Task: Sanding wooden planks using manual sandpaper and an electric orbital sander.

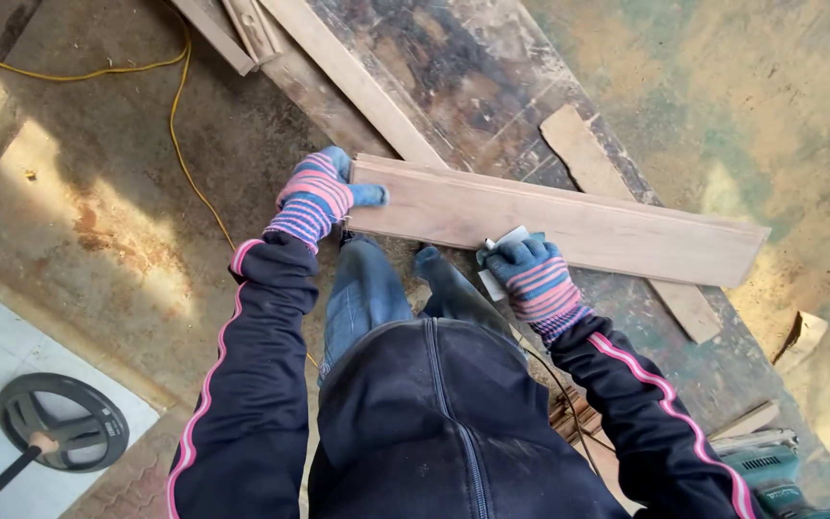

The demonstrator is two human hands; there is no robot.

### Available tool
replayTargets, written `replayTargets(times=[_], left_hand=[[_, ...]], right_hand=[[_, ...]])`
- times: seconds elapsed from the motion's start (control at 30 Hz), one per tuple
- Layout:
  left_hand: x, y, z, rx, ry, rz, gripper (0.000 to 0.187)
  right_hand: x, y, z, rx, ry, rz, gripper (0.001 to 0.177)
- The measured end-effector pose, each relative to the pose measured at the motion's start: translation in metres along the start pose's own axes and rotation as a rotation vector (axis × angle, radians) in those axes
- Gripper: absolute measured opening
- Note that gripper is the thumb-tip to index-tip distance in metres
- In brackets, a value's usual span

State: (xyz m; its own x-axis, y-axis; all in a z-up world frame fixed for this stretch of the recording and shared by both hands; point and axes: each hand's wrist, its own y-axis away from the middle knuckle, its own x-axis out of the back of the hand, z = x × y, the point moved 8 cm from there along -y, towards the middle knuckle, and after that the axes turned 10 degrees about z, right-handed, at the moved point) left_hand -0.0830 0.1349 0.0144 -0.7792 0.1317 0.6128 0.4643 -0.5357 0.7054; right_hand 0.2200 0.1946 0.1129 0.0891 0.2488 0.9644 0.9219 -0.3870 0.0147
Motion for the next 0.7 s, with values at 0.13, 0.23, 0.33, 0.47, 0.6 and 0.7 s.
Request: replayTargets(times=[0.13, 0.23, 0.33, 0.47, 0.6, 0.7], left_hand=[[-0.008, -0.011, -0.002, -0.021, -0.045, -0.066, 0.079], [-0.017, -0.010, -0.004, -0.055, 0.003, -0.055, 0.081], [-0.021, -0.007, -0.005, -0.034, 0.054, -0.043, 0.079], [-0.017, -0.004, -0.004, -0.026, 0.087, -0.014, 0.079], [-0.017, 0.000, 0.000, 0.023, 0.093, -0.027, 0.075], [-0.012, 0.002, 0.003, 0.012, 0.081, 0.004, 0.073]], right_hand=[[-0.020, -0.051, -0.030, 0.003, -0.110, -0.002, 0.020], [-0.021, -0.099, -0.080, 0.136, -0.178, 0.203, 0.037], [-0.047, -0.103, -0.084, 0.139, -0.133, 0.061, 0.022], [-0.011, -0.039, -0.014, 0.060, -0.179, 0.058, 0.032], [0.004, 0.007, 0.035, -0.146, -0.130, 0.043, 0.039], [0.010, -0.044, -0.020, 0.030, -0.181, 0.211, 0.040]])
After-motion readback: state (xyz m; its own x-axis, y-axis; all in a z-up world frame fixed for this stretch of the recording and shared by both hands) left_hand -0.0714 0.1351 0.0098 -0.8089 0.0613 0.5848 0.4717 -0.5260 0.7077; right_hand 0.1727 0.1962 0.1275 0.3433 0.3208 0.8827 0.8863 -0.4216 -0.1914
